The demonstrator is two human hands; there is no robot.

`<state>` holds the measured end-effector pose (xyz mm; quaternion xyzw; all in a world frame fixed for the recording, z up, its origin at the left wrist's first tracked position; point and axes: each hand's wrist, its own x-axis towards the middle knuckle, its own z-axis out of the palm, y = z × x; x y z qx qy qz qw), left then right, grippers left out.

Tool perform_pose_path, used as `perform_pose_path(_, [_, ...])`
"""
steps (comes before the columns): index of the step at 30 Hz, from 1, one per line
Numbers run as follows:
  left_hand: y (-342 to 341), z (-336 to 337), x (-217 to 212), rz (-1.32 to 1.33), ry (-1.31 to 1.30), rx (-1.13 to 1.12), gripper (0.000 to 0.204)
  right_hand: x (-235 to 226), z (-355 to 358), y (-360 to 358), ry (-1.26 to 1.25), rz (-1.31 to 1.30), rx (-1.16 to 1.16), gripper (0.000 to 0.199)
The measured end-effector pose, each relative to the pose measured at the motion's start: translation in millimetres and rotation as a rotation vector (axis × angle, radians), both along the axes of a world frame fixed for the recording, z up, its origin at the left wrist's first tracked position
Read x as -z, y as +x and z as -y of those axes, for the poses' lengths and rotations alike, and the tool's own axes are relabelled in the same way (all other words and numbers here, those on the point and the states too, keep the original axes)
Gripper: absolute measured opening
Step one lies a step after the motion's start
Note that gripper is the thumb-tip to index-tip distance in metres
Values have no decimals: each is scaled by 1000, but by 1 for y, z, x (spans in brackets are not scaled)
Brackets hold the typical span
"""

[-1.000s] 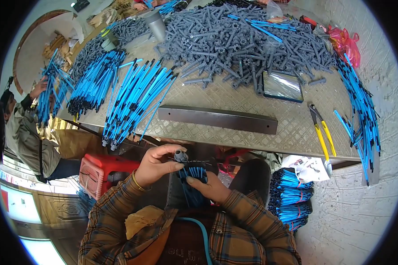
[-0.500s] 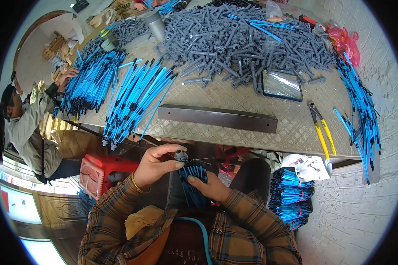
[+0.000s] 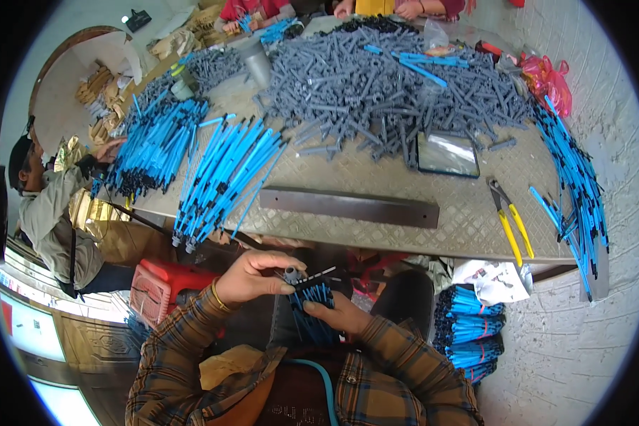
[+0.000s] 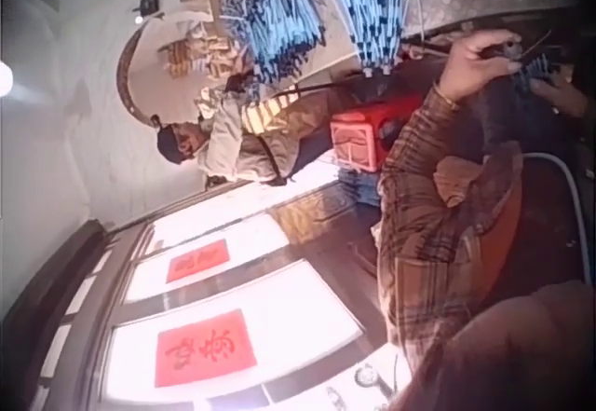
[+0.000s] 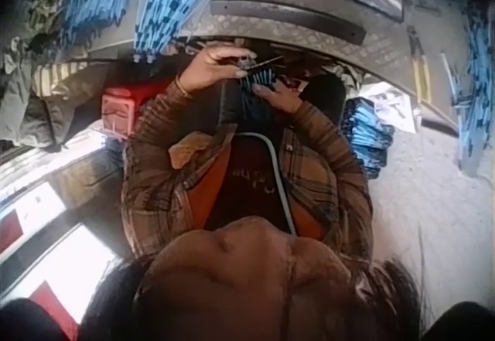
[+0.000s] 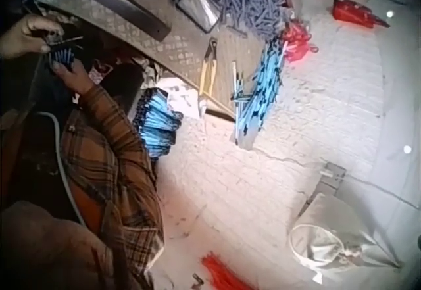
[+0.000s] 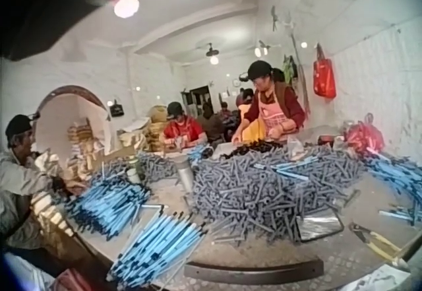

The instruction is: The person assembles umbrella frames by securing ribs with wire using pliers, aligning ribs on a metal fixture to thread wire through them, and fitting a central hub onto the ribs by hand.

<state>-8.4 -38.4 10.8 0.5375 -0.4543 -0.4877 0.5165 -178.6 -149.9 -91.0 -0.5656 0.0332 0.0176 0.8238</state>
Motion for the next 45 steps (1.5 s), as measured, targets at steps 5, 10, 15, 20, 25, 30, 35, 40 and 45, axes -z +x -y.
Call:
perform_pose_path(5, [-4, -1, 4, -97, 33, -47, 31, 3, 1, -4, -16, -38, 9, 36])
perform_pose_path(10, [1, 6, -12, 429, -115, 33, 33, 2, -4, -10, 27, -60, 14, 35])
perform_pose_path(15, [-3, 14, -56, 1008, 174, 194, 37, 2, -9, -7, 27, -98, 80, 34])
perform_pose_path(20, [-10, 4, -53, 993, 240, 134, 38, 2, -18, -6, -43, -93, 176, 33])
perform_pose_path(25, [-13, 1, -34, 801, 158, 19, 35, -1, -20, -3, -65, -111, 229, 29])
perform_pose_path(30, [-20, 5, -26, 593, 174, -135, 31, -5, -26, -2, -242, 11, 511, 29])
perform_pose_path(35, [-17, 5, -27, 483, 194, -116, 29, -15, -18, -10, -431, 127, 589, 30])
perform_pose_path(40, [-11, 11, -25, 492, -39, -88, 30, -18, 14, -7, -255, 112, 131, 33])
perform_pose_path(45, [-8, 12, -23, 530, -104, 3, 29, -20, 23, -7, -129, 18, -75, 40])
